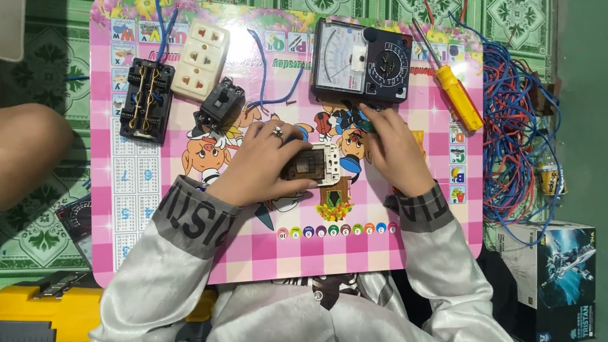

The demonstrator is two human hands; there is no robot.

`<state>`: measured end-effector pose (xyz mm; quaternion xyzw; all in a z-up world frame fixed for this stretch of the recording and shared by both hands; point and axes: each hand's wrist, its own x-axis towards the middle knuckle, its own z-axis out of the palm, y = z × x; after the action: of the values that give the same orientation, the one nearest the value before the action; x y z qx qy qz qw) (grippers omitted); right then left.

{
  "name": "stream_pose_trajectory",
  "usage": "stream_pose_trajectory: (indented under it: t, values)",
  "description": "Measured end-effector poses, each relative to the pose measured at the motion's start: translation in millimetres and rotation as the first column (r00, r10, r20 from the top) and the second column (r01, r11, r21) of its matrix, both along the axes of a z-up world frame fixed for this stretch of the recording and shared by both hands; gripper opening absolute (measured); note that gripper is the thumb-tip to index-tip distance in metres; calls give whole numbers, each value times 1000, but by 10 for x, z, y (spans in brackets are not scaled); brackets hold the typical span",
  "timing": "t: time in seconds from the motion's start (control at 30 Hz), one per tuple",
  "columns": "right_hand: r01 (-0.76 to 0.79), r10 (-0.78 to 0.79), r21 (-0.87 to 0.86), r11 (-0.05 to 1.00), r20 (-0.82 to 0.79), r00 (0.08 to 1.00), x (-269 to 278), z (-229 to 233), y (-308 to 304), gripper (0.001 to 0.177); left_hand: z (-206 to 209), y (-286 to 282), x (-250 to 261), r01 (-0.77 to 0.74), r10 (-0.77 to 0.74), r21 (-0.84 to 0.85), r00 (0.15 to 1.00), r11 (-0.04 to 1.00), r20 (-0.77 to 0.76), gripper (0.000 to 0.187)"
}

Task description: The person disassembles a white electrical socket, removes the internal metal components, and uses a screwdriver to adjust the terminals. They then reassemble the socket and use a multimeter to test the connections.

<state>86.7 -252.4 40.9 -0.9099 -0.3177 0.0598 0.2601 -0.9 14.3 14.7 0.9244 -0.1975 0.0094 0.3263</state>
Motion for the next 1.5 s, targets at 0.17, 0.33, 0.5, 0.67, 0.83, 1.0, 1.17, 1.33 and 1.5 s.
stream_pose_trajectory:
  t: [0.17, 0.33, 0.5, 0.67, 0.83, 1.0, 1.17, 1.33, 1.5]
  values:
    - [59, -60, 25, 998, 67, 996, 47, -220, -13, 48, 77, 72, 7, 28, -29, -15, 998, 999, -55, 64]
    - [106, -109, 50, 993, 56, 992, 94, -266, -62, 45, 16, 46, 9, 26, -25, 8, 998, 1000, -60, 61]
    - [56, -66, 80, 995, 135, 989, 107, -330, -69, 39, 34, 32, 4, 13, -13, 6, 999, 1000, -38, 56]
    - [-191, 165, 138, 972, 181, 969, -61, -320, 96, 54, -122, -13, 3, -15, 15, 23, 1000, 1000, 5, 59]
    - [-341, 330, 75, 937, 127, 935, -260, -379, 255, 72, -241, -53, 0, -47, 45, 42, 998, 998, 48, 65]
    - [-284, 285, 106, 953, 6, 959, -283, -383, 270, 65, 74, 18, -40, -27, 24, -44, 997, 999, -70, 74]
    - [-291, 291, 125, 949, 20, 957, -259, -420, 256, 61, 56, -1, -31, -80, 80, -4, 996, 997, -47, 63]
    - [-310, 310, 120, 943, 19, 951, -234, -493, 200, 62, 19, -26, -20, -96, 94, -40, 993, 995, -65, 63]
    - [-299, 299, 89, 950, 17, 954, -245, -438, 237, 72, -63, -67, -39, -123, 119, -22, 986, 992, -116, 64]
